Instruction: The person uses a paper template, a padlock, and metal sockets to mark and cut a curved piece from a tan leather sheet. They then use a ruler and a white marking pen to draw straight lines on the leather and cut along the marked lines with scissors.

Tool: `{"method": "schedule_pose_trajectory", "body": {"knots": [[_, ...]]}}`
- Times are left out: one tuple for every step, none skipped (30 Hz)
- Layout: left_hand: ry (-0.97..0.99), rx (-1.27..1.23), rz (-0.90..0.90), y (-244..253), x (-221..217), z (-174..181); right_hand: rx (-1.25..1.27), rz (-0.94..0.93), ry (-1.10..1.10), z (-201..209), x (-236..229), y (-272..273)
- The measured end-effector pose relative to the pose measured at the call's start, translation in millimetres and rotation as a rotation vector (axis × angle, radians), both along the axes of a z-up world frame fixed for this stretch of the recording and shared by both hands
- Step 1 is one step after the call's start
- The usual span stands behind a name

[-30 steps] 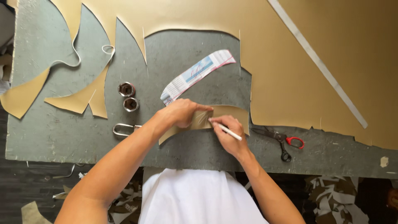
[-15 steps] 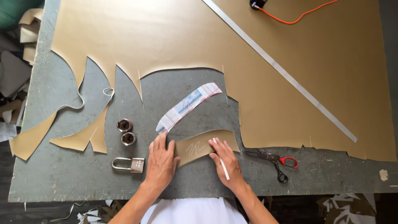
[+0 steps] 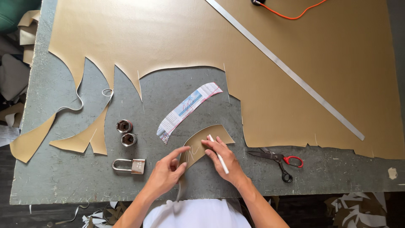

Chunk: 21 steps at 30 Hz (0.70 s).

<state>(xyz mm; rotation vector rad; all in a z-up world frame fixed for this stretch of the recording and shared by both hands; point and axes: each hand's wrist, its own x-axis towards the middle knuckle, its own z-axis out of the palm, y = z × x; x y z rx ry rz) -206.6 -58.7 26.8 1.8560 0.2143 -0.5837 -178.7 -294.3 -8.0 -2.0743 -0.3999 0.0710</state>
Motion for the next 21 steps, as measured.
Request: {"method": "schedule_pose_trajectory", "body": {"knots": [[0.043,-0.081,0.017,-5.8,3.9,-0.4,0.104,-0.042,0.108,1.1,-0.1,-0.6],[0.087,-0.162,0.034,-11.9,7.1,-2.0,0.208,-0.083,0.216,3.2,-0.3,-2.0],[0.079,-0.241,0.091,-19.8,11.7,-5.2,0.307,-0.092,0.289,6.7,0.2,-5.5],[0.070,-0.320,0.148,-28.4,17.6,-9.3,0.407,-0.101,0.361,11.3,0.4,-10.1],[0.058,-0.401,0.203,-35.4,23.3,-13.1,0.506,-0.111,0.430,16.6,2.0,-15.7],[0.057,-0.402,0.221,-41.0,28.4,-17.1,0.513,-0.103,0.468,21.8,3.2,-21.5],[0.060,-0.405,0.236,-46.9,33.7,-21.4,0.519,-0.099,0.508,26.9,1.0,-28.1],[0.064,-0.408,0.251,-51.2,39.3,-25.6,0.526,-0.096,0.549,30.2,0.2,-32.6],[0.078,-0.426,0.266,-56.0,41.7,-29.8,0.444,-0.080,0.455,31.6,-0.8,-36.1],[0.093,-0.445,0.281,-60.6,44.6,-33.1,0.363,-0.063,0.362,32.0,-0.3,-38.9],[0.101,-0.462,0.294,-63.2,48.4,-34.5,0.283,-0.045,0.263,31.5,2.3,-39.3],[0.100,-0.437,0.275,-65.4,50.1,-33.9,0.174,-0.108,0.291,30.8,4.6,-38.9],[0.098,-0.409,0.248,-66.6,51.2,-31.6,0.067,-0.176,0.317,29.7,5.7,-37.6],[0.097,-0.382,0.221,-68.3,51.8,-27.9,-0.039,-0.243,0.345,28.9,5.9,-36.3],[0.075,-0.304,0.194,-68.6,50.8,-22.9,-0.010,-0.257,0.296,28.1,6.0,-34.3],[0.052,-0.227,0.165,-68.6,47.6,-16.8,0.018,-0.270,0.247,27.7,4.9,-32.2],[0.020,-0.150,0.138,-69.0,49.0,-10.9,0.047,-0.282,0.189,27.3,6.9,-30.3],[-0.082,-0.063,0.124,-69.6,49.8,-5.3,0.060,-0.289,0.169,27.0,8.9,-29.1],[-0.184,0.025,0.113,-69.7,48.6,-0.2,0.072,-0.294,0.150,26.5,10.3,-27.5],[-0.286,0.113,0.101,-69.5,50.7,3.1,0.085,-0.299,0.131,25.6,12.8,-26.9],[-0.524,0.203,0.044,-68.1,53.3,4.5,0.059,-0.304,0.126,24.4,13.6,-26.8]]}}
